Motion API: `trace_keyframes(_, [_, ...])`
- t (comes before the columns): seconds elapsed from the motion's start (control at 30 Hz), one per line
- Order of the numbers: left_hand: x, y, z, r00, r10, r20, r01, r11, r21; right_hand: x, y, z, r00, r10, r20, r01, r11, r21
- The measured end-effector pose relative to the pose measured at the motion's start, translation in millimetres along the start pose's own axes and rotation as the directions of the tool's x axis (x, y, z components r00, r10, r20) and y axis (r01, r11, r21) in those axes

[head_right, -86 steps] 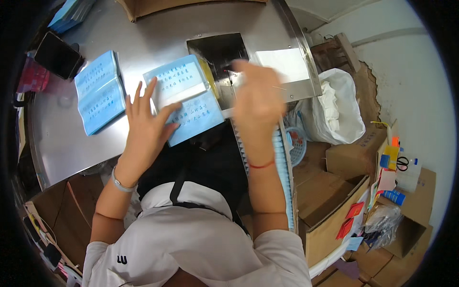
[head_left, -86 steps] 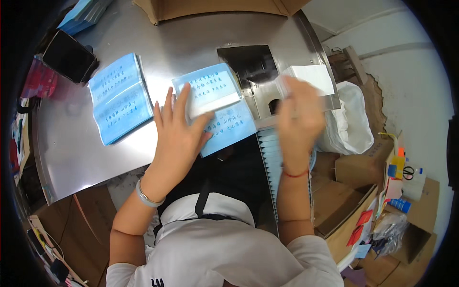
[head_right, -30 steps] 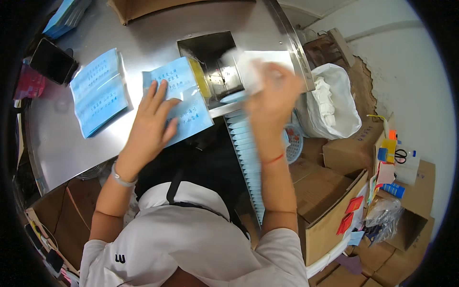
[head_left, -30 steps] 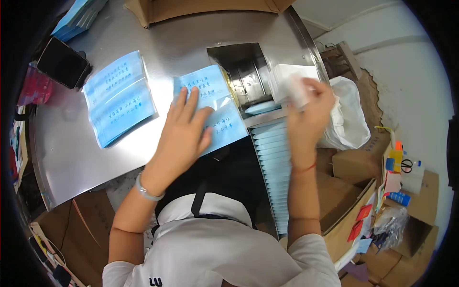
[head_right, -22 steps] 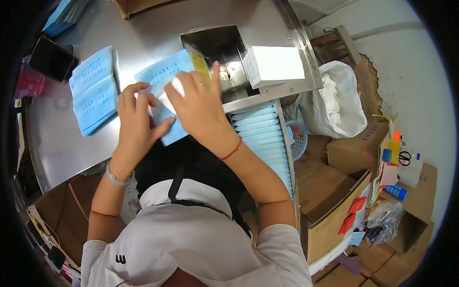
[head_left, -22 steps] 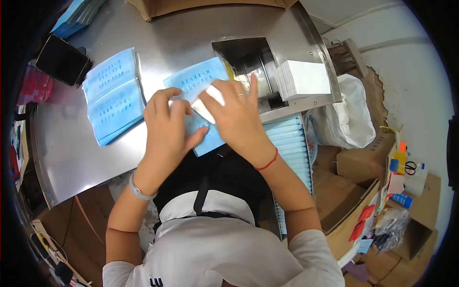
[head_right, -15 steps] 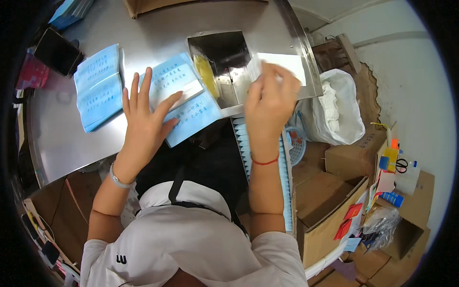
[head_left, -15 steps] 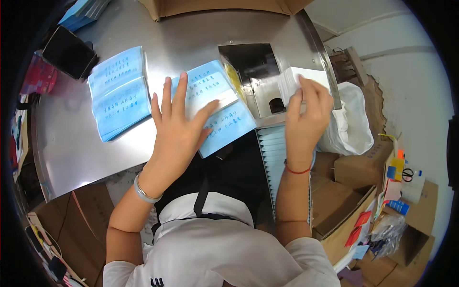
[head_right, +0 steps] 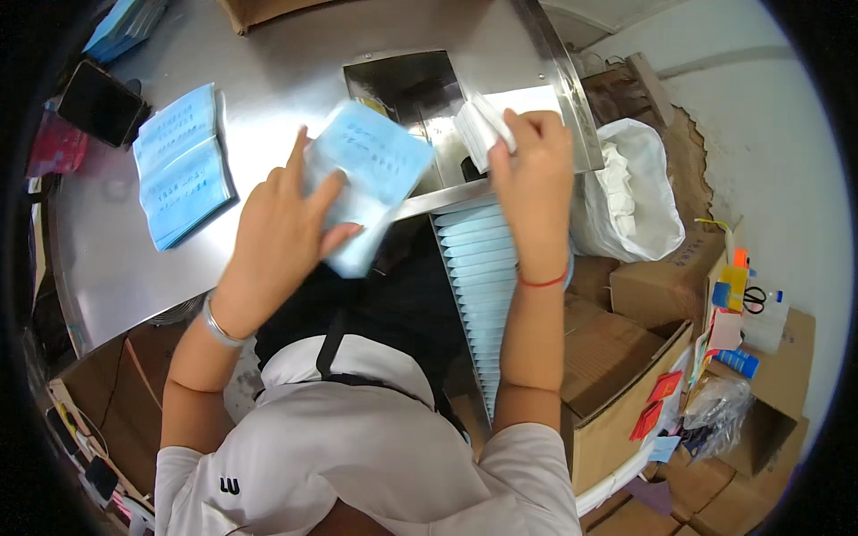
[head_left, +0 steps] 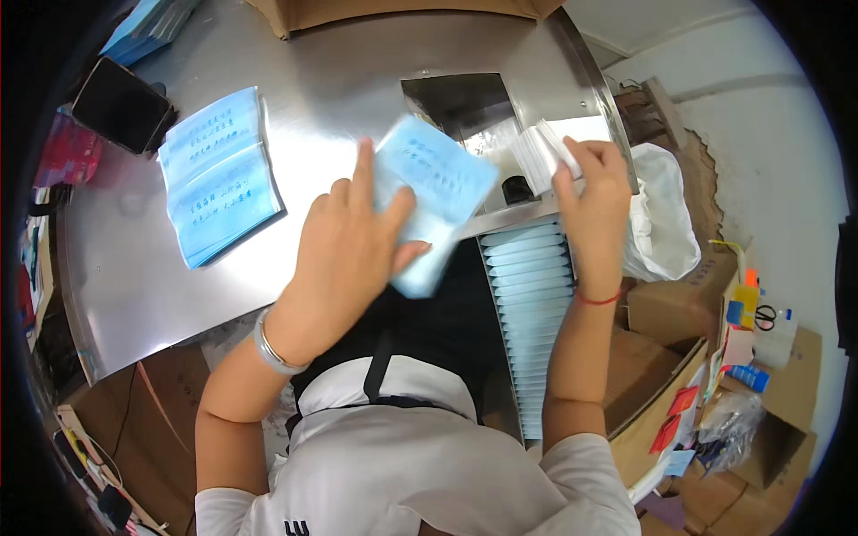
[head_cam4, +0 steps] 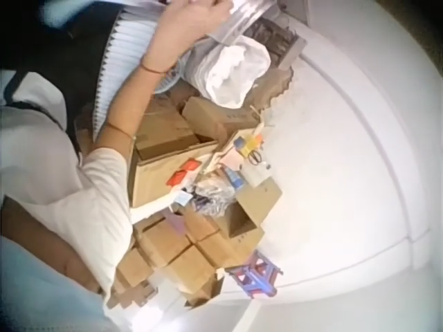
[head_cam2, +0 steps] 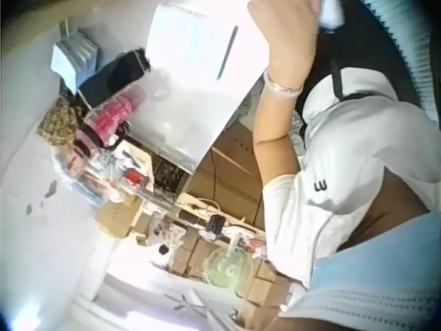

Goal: Sorting and arranging blue and white paper sheets on a table and placing them into boxes.

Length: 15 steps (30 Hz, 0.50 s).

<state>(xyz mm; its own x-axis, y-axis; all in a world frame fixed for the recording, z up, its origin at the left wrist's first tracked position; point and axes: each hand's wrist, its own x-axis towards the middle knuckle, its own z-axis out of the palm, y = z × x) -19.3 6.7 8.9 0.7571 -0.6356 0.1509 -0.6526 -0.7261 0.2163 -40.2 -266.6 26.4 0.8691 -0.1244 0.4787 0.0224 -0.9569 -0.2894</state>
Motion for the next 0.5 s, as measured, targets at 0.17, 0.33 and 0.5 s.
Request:
trace_keyframes(0.17, [-1, -20, 7, 0.995, 0.101, 0.006, -0.097, 0.967, -0.235, -38, -64, 21, 0.945, -0.291, -0.147, 0.311, 0.94, 0.141])
trace_keyframes(0.33, [11, -21, 7, 0.999, 0.042, 0.002, -0.034, 0.851, -0.524, -45, -89, 47, 0.93, -0.3, 0.213, 0.302, 0.953, 0.021])
trace_keyframes(0.5, [7, 22, 1, 0.983, 0.179, -0.026, -0.149, 0.72, -0.678, 9, -64, 85, 0.85, -0.171, 0.498, 0.187, 0.982, 0.018])
